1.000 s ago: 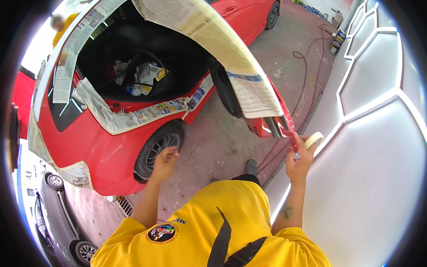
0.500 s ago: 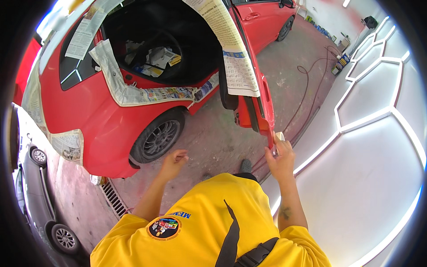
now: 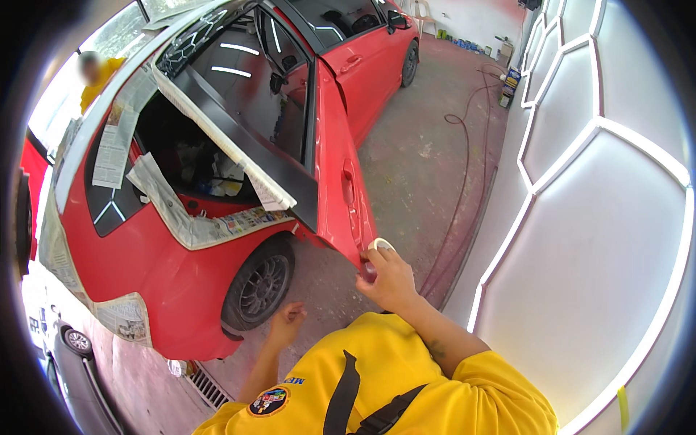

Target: The person tapes newspaper sheets to the side of a red car using masking tape. They repeatedly tear tape, apply it to the edges of the paper, and smooth the paper against the car's body to secure it.

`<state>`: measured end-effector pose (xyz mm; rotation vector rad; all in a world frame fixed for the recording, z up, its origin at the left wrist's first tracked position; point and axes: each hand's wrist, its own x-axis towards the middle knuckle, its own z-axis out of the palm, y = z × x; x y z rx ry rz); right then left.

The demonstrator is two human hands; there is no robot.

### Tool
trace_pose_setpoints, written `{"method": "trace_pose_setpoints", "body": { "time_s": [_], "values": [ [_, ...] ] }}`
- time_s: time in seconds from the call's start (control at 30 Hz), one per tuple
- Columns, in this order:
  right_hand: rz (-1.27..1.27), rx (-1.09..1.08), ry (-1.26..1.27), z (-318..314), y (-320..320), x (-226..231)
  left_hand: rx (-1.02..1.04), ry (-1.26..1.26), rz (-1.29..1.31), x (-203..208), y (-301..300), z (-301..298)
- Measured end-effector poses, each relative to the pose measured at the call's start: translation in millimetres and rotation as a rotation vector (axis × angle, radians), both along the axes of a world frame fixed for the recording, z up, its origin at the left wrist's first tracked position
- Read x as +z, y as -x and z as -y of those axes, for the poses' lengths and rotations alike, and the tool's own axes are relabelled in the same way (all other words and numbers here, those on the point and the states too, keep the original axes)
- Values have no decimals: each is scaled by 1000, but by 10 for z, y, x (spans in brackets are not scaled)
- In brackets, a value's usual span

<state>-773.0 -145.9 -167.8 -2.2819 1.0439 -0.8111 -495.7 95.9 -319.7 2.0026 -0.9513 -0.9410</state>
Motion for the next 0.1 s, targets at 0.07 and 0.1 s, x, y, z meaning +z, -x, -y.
{"method": "trace_pose_setpoints", "body": {
  "time_s": [0.07, 0.1],
  "values": [
    [-71, 39, -34, -8, -18, -4, -16, 4, -2, -36, -123, 28],
    [-95, 91, -31, 18, -33, -23, -11, 8, -2, -105, -182, 21]
  ]
}}
